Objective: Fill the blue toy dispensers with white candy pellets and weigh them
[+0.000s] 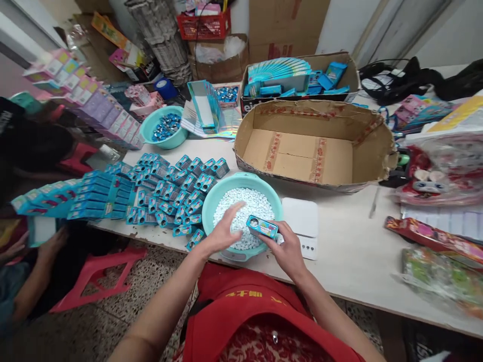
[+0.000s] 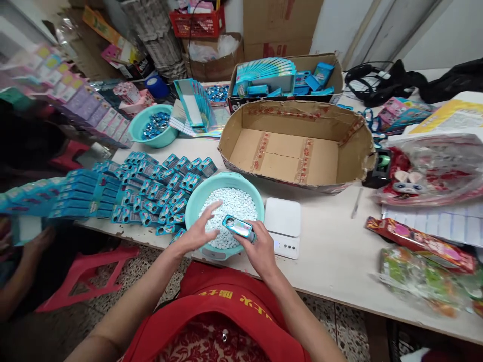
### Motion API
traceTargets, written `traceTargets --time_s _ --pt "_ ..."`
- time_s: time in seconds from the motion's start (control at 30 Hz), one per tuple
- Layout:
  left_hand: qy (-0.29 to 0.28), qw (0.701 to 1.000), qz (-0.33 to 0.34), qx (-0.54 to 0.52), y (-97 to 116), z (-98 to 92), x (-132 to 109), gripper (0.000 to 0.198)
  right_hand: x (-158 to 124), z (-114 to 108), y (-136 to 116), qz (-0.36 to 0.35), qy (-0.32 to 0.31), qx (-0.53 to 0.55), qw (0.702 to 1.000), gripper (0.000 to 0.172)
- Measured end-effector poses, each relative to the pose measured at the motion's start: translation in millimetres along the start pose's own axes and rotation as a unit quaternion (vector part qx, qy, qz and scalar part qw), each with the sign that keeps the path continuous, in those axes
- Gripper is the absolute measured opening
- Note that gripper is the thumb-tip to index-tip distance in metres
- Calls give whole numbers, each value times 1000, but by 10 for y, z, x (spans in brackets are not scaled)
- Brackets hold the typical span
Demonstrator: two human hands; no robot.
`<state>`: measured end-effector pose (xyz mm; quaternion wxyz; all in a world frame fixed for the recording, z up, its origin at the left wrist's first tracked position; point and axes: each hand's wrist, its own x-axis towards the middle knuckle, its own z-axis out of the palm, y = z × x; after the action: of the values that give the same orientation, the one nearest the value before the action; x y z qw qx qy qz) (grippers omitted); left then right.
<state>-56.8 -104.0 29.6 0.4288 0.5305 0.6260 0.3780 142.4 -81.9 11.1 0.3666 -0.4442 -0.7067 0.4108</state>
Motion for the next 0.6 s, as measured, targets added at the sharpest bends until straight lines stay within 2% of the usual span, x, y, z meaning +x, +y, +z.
traceTargets --time_s 0.03,0.07,0.1,0.17,0.2,0.27,0.33,0.37,0.43,0.47,0.53,0.6 --pt "-41 999 2 2 56 -4 -131 58 -34 42 -49 -14 -19 11 1000 28" --pt "-57 998 -5 2 111 -21 -263 50 -68 98 -108 -29 -39 26 999 27" --pt "-47 999 -22 4 158 -60 -398 41 -104 160 -174 -42 -52 40 997 30" --pt "18 997 -77 11 199 -240 -691 30 -188 271 -306 -56 -62 67 994 39" --pt "62 992 -111 15 184 -382 -852 30 -239 315 -361 -56 -74 81 992 41" --pt "137 973 -183 17 69 -729 -1192 37 -365 397 -417 -34 -150 119 981 32" --pt "173 954 -243 21 -171 -1071 -1505 40 -523 533 -380 24 -274 174 946 16" --pt "180 948 -262 25 -337 -1209 -1626 40 -608 645 -328 63 -326 201 922 14" --pt "197 940 -275 36 -744 -1389 -1757 38 -776 976 -174 133 -359 232 894 23" --pt "214 938 -270 40 -971 -1436 -1765 37 -847 1188 -83 158 -339 230 898 35" --pt "260 933 -245 49 -1429 -1472 -1689 39 -935 1658 99 192 -249 197 929 65" --pt "300 929 -210 60 -1837 -1479 -1559 39 -922 2102 255 211 -152 162 952 81"
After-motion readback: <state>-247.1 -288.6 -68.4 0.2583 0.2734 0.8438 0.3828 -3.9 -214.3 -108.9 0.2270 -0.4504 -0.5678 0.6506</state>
